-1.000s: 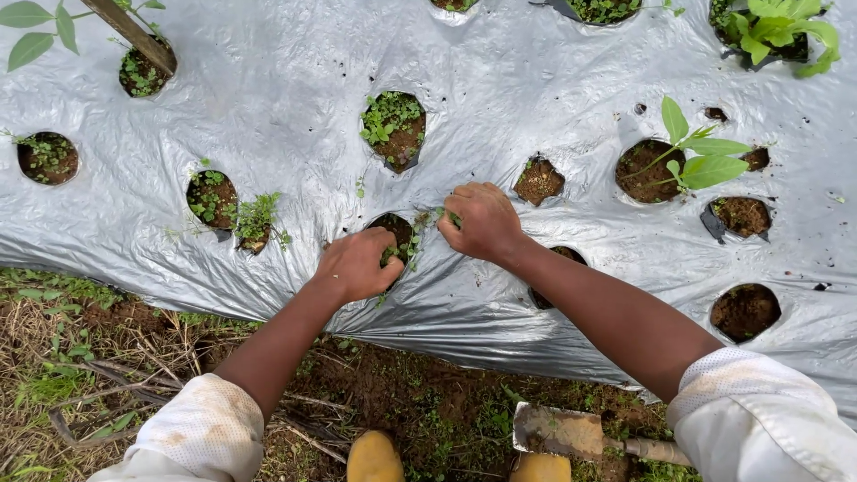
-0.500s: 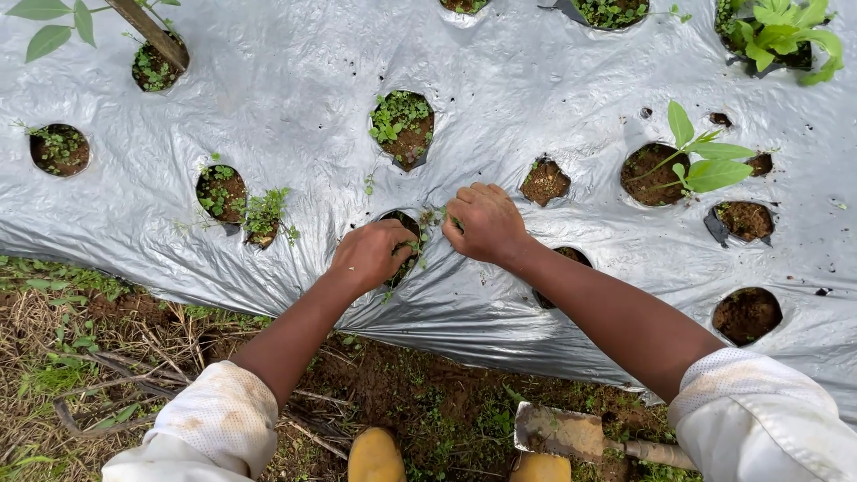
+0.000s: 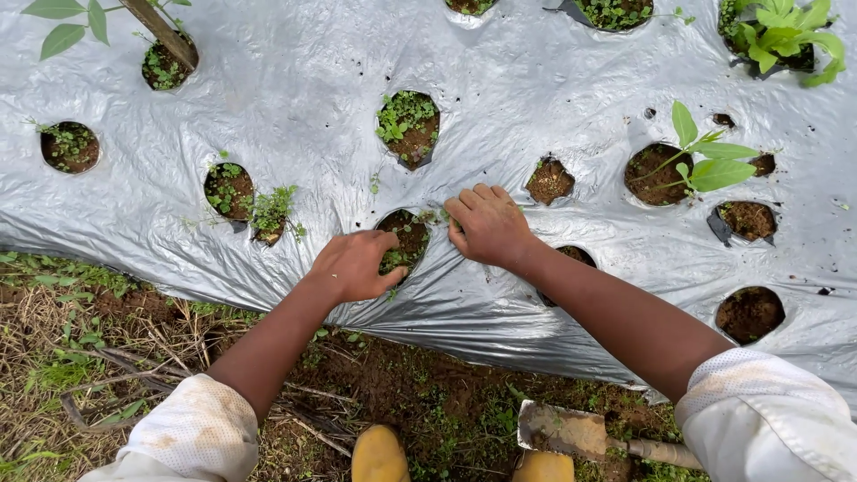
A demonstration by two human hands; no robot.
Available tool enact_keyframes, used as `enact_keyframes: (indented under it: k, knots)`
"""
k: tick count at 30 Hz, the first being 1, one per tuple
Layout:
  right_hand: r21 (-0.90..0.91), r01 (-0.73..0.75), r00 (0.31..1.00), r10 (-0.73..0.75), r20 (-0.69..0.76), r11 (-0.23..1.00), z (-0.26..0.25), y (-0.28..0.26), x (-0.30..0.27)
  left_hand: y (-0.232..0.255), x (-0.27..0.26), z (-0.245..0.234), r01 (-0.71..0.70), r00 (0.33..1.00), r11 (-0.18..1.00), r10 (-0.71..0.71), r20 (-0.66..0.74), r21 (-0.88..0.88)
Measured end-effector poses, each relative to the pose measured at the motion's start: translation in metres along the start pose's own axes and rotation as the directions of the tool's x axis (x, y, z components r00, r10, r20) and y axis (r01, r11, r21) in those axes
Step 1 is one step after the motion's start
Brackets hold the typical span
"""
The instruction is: The person removes weeds by hand from holes in a plastic mulch sheet covering a garden bed. They then use a hoe to clear weeds along the edge of the sheet and continue hand-weeding from the holes.
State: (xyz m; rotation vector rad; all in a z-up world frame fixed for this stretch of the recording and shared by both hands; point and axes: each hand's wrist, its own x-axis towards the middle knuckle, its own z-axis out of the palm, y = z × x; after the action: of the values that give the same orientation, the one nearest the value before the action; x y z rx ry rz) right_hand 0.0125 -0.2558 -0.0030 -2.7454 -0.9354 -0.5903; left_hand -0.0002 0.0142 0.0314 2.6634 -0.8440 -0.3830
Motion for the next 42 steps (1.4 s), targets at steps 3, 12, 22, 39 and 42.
enact_keyframes:
  k: [3,12,22,39,42]
  knots:
    - [-0.037,0.017,1.000,-0.017,0.006,0.999,0.006,-0.001,-0.002,0.013,-0.004,-0.012,0.045,0.970,0.999,-0.049,0.240,0.022]
    - [-0.064,0.086,0.992,-0.080,0.092,0.994,0.004,-0.004,-0.007,0.008,0.004,0.010,-0.079,0.966,0.982,0.033,0.256,0.171]
    - [0.316,-0.063,0.974,-0.011,0.226,0.947,-0.028,-0.040,0.001,0.020,-0.013,-0.003,0.153,0.975,0.935,-0.091,0.201,-0.320]
    - [0.834,-0.523,0.840,-0.058,0.539,0.173,0.020,-0.059,-0.026,0.079,-0.027,-0.019,-0.192,0.913,0.899,0.017,-0.407,-0.393]
    - [0.799,-0.601,0.782,-0.186,0.595,0.033,-0.013,-0.065,-0.024,0.082,-0.035,-0.009,-0.230,0.904,0.938,0.107,-0.415,-0.259]
